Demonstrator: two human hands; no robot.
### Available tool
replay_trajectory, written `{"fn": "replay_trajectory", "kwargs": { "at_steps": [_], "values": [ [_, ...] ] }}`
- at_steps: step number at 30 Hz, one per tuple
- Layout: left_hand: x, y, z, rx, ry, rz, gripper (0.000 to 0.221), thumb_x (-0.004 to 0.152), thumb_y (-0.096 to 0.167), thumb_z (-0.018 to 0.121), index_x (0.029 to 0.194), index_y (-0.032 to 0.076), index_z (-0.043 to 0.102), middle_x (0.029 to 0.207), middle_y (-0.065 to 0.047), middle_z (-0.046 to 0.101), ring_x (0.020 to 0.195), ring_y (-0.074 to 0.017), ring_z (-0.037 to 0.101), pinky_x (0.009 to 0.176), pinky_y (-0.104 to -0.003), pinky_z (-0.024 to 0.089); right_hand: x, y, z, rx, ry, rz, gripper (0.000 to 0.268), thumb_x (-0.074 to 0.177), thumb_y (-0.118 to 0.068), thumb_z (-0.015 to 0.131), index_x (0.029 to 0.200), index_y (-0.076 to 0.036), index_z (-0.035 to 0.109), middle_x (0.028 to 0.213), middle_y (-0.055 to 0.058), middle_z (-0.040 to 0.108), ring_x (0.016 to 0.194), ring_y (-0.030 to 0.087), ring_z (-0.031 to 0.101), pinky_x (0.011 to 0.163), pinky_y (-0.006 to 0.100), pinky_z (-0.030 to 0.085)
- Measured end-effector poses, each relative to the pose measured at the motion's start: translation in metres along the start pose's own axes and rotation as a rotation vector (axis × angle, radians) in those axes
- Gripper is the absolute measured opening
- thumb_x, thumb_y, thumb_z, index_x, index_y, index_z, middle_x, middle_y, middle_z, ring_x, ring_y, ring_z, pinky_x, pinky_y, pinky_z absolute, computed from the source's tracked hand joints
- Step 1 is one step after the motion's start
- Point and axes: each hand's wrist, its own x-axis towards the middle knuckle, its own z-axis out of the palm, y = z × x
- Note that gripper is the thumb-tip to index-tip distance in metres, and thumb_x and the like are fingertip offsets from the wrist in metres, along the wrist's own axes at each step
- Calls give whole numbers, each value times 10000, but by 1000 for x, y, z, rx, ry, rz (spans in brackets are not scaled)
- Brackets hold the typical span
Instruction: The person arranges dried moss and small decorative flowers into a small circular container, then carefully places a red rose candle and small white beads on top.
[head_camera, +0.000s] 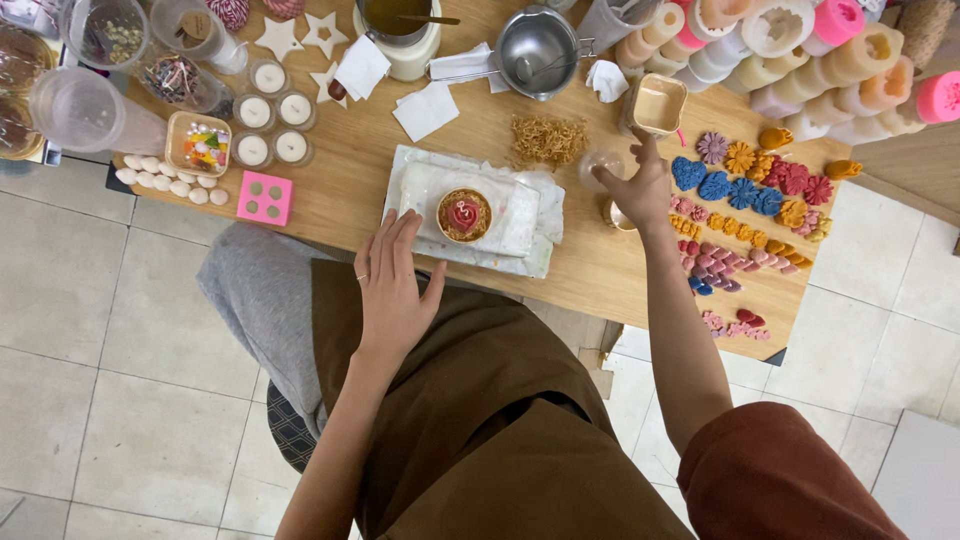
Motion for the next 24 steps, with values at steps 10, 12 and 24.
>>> {"fn": "replay_trajectory", "kwargs": {
  "at_steps": [10, 12, 24],
  "values": [
    [5, 4, 6, -86, 14, -26, 660, 943, 178, 745, 1483, 40, 393, 1530, -150, 496, 1503, -331, 395, 1217, -517, 257, -72, -104, -46, 1140, -195, -17, 581, 951, -12, 694, 1425, -130, 381, 1328, 171, 629, 1274, 308, 635, 1129, 444, 544],
    [4, 4, 8, -97, 14, -28, 659, 943, 174, 744, 1485, 41, 394, 1533, -148, 493, 1505, -331, 391, 1220, -518, 254, -86, -131, -30, 1197, -242, -156, 578, 946, 16, 716, 1381, -146, 373, 1322, 178, 631, 1294, 312, 618, 1183, 461, 517],
    [-3, -5, 4, -98, 61, -69, 686, 935, 181, 744, 1509, 50, 391, 1527, -138, 491, 1500, -329, 400, 1224, -493, 251, -109, -200, 15, 448, -128, -619, 543, 822, -128, 883, 1284, -87, 602, 1513, 183, 484, 1358, 328, 575, 1146, 435, 486]
  ]
}}
